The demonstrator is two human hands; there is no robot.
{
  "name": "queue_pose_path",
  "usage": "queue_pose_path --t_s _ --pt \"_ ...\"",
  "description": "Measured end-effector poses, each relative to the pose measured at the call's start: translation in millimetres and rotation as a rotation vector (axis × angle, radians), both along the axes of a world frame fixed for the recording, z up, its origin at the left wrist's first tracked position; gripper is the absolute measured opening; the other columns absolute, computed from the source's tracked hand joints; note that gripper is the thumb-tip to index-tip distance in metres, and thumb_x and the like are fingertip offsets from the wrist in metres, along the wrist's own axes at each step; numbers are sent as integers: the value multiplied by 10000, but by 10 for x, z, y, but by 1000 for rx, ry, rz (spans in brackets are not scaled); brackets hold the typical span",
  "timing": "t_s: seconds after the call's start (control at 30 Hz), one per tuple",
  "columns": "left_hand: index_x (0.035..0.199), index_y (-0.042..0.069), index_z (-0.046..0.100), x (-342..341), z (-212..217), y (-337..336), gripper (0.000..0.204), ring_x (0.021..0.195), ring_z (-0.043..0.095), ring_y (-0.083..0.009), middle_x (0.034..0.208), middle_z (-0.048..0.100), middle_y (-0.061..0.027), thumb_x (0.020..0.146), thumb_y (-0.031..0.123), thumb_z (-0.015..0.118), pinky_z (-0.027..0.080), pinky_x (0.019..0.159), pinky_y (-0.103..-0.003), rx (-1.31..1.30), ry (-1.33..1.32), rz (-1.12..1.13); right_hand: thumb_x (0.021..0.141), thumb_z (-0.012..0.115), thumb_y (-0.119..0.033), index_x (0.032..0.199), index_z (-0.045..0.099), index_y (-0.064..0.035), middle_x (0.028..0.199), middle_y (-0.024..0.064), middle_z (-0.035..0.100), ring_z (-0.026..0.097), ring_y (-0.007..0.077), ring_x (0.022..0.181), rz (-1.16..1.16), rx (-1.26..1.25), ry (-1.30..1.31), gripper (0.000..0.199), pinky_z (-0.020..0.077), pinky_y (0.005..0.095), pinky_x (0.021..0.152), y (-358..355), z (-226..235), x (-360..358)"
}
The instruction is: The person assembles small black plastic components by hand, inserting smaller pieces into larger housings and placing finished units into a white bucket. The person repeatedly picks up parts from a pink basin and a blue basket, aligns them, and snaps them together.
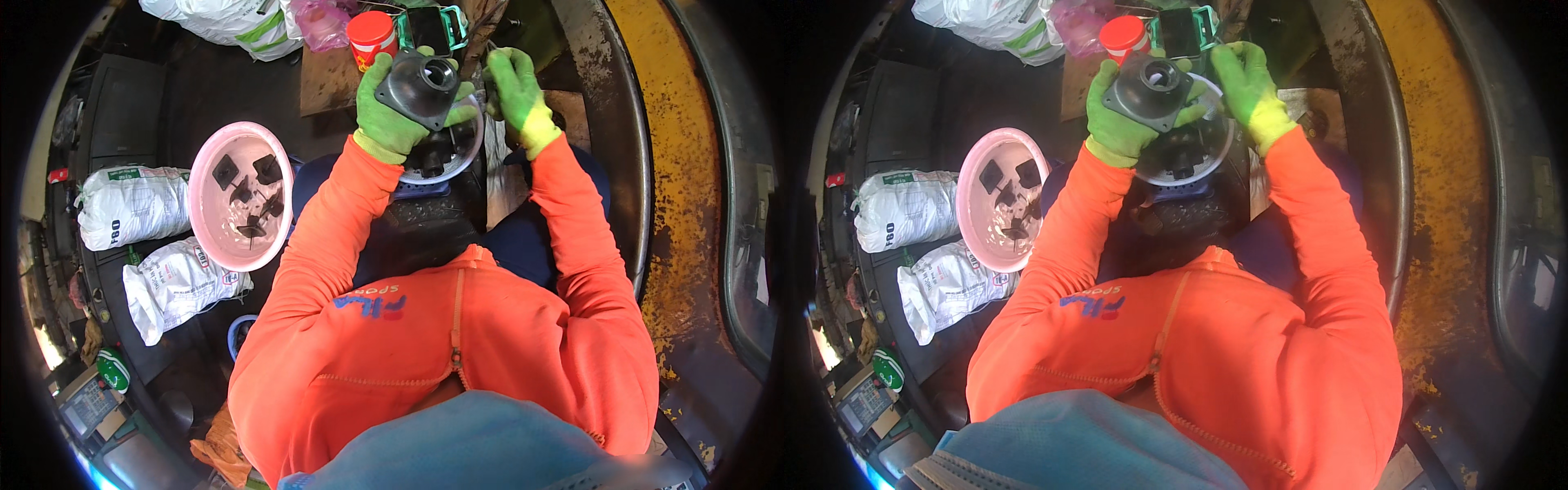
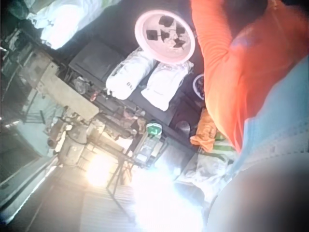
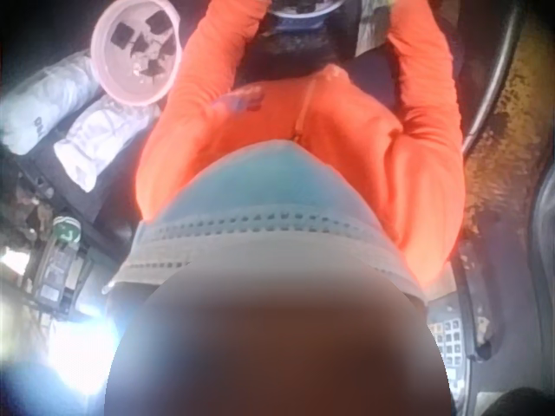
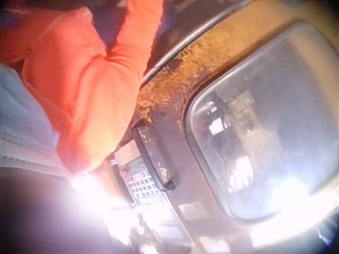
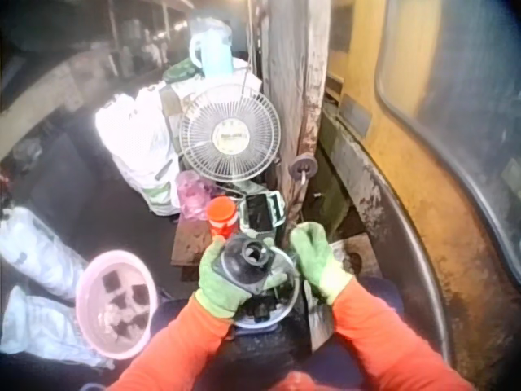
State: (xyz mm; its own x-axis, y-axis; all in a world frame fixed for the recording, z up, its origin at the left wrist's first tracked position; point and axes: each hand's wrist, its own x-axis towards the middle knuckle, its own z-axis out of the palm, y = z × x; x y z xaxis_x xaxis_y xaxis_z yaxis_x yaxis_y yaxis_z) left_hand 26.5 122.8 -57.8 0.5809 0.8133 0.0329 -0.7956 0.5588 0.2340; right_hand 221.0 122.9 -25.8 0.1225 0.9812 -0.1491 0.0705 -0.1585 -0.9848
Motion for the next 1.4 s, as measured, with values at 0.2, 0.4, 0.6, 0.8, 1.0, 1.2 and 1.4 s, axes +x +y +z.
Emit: queue_pose_path --t_s 0.2,0.4,0.6,0.8,1.0,1.2,1.4 --pt "1210 102 519 -112 -15 100 497 1093 538 -396 1231 555 -180 906 495 493 432 837 -636 -42 75 126 955 535 -252 1150 598 -5 945 92 640 616 172 781 378 279 -104 322 499 303 710 -121 -52 83" --pt "1142 80 571 -146 -81 169 398 978 630 -342 1130 626 -167 907 400 537 549 727 -520 79 168 153 966 494 -222 1139 621 -23 1054 127 659 634 262 970 460 383 -342 292 480 332 853 -149 -37 18" --pt "1158 72 582 -100 -52 145 397 968 636 -355 1131 640 -183 895 367 545 552 733 -507 16 203 183 947 526 -238 1130 633 -63 1070 125 656 630 296 984 462 536 -501 275 495 361 837 -129 -79 9" --pt "1162 48 589 -110 28 132 415 984 633 -357 1128 644 -190 867 340 570 546 762 -509 57 144 120 928 566 -236 1133 636 -57 1103 130 658 631 311 1005 415 651 -517 281 506 358 841 -71 -177 -13" --pt "1143 16 591 -175 35 145 416 986 631 -355 1085 649 -210 815 273 597 528 859 -473 122 151 215 923 571 -214 1133 642 -52 1060 147 672 643 321 977 457 602 -454 274 513 361 832 -72 -205 -63" --pt "1196 -34 543 -209 69 130 527 1030 614 -339 1144 611 -230 752 238 622 523 894 -442 185 320 409 931 581 -217 1140 631 -25 1089 133 664 651 284 960 441 484 -346 288 511 348 816 -135 -266 -180" --pt "1245 11 524 -200 56 58 541 1047 612 -323 1189 590 -198 753 215 620 518 902 -460 304 278 445 958 560 -247 1168 613 -22 964 33 629 584 108 808 462 290 -52 311 491 265 694 -259 -161 -278"
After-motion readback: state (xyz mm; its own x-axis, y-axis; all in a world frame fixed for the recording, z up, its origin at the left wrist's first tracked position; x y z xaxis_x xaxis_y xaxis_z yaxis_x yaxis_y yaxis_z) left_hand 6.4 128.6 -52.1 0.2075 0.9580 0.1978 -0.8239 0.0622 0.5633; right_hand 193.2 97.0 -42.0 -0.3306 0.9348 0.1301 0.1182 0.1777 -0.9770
